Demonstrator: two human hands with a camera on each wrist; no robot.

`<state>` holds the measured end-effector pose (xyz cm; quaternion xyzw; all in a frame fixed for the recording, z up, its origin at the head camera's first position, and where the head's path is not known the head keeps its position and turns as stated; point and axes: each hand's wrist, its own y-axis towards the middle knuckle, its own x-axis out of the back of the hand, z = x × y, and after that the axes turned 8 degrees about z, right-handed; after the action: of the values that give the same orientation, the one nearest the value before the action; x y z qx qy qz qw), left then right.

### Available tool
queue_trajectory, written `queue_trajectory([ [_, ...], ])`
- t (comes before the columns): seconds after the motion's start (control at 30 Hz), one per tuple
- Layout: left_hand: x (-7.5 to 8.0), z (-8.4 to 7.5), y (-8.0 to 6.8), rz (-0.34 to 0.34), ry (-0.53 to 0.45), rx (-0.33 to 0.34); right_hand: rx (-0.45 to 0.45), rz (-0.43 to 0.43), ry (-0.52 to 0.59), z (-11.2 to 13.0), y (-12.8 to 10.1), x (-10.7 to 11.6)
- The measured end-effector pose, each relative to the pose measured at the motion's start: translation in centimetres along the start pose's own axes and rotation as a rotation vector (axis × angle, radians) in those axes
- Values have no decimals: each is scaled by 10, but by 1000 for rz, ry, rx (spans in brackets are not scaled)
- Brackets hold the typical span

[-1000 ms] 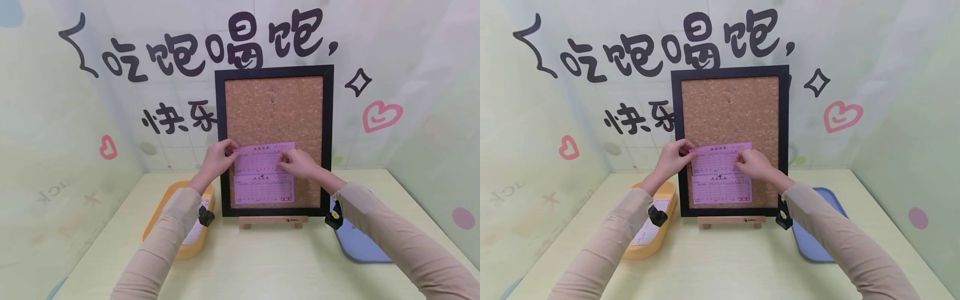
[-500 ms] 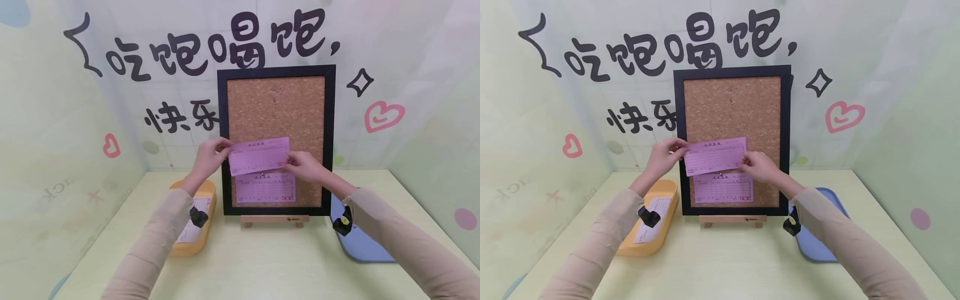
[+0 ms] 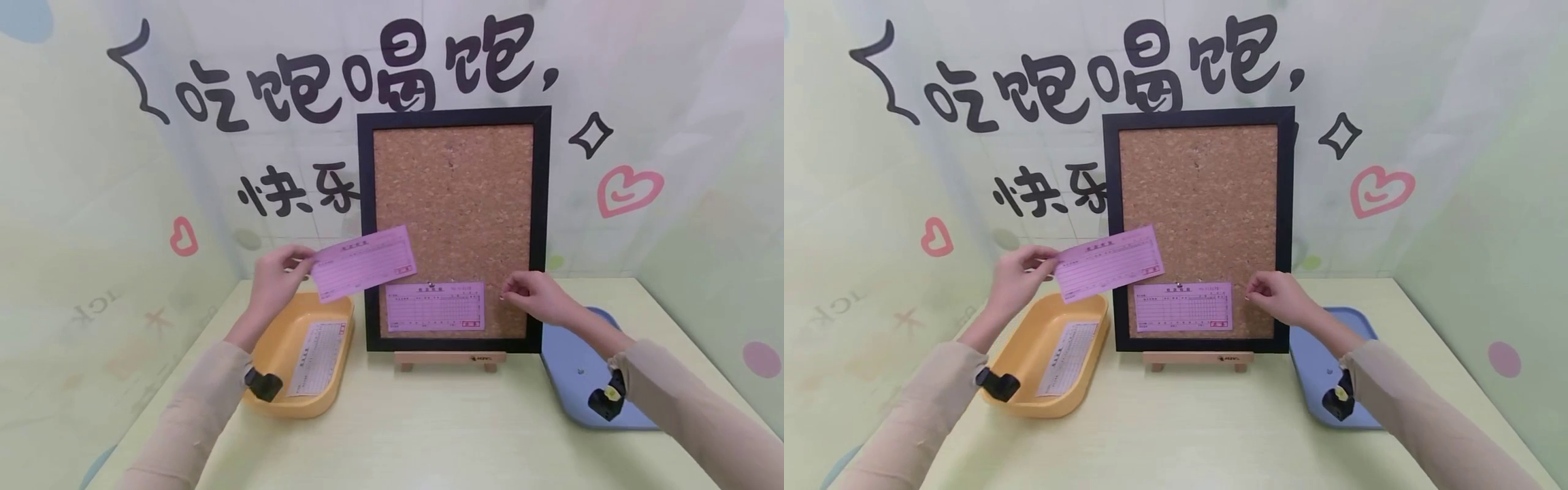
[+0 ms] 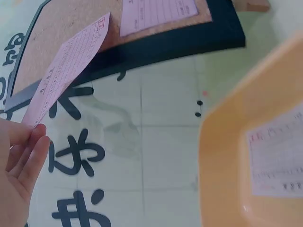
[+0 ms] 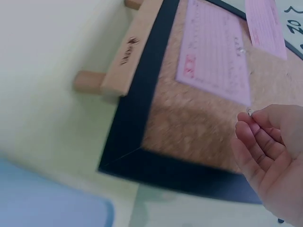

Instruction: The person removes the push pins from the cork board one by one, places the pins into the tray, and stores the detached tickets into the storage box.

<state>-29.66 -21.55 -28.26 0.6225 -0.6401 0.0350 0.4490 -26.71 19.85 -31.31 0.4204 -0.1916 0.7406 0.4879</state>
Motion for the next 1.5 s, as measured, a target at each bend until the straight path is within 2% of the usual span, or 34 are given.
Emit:
queue_trajectory([
  [0.27, 22, 27, -34, -38, 92, 68, -11, -4, 3, -21, -25, 1],
  [0.43, 30, 39, -56, -71, 95, 85, -59, 8, 57, -36, -41, -2],
  [0.63, 34, 50, -72, -124, 51, 145, -50, -6, 83, -50, -54, -6],
  [0.83, 33, 56, -81, -144, 47, 211, -71, -16, 128, -61, -63, -13],
  [1.07, 26, 61, -97, -157, 144, 255, -80, 20, 230, -82, -78, -28],
  [1.27, 21, 62, -107, -158, 208, 320, -61, -2, 220, -100, -89, -33],
  [1.37, 16, 65, -112, -158, 235, 362, -100, -9, 208, -106, -96, -33],
  [1.5, 7, 68, -119, -163, 234, 382, -125, -9, 199, -112, -103, -31],
])
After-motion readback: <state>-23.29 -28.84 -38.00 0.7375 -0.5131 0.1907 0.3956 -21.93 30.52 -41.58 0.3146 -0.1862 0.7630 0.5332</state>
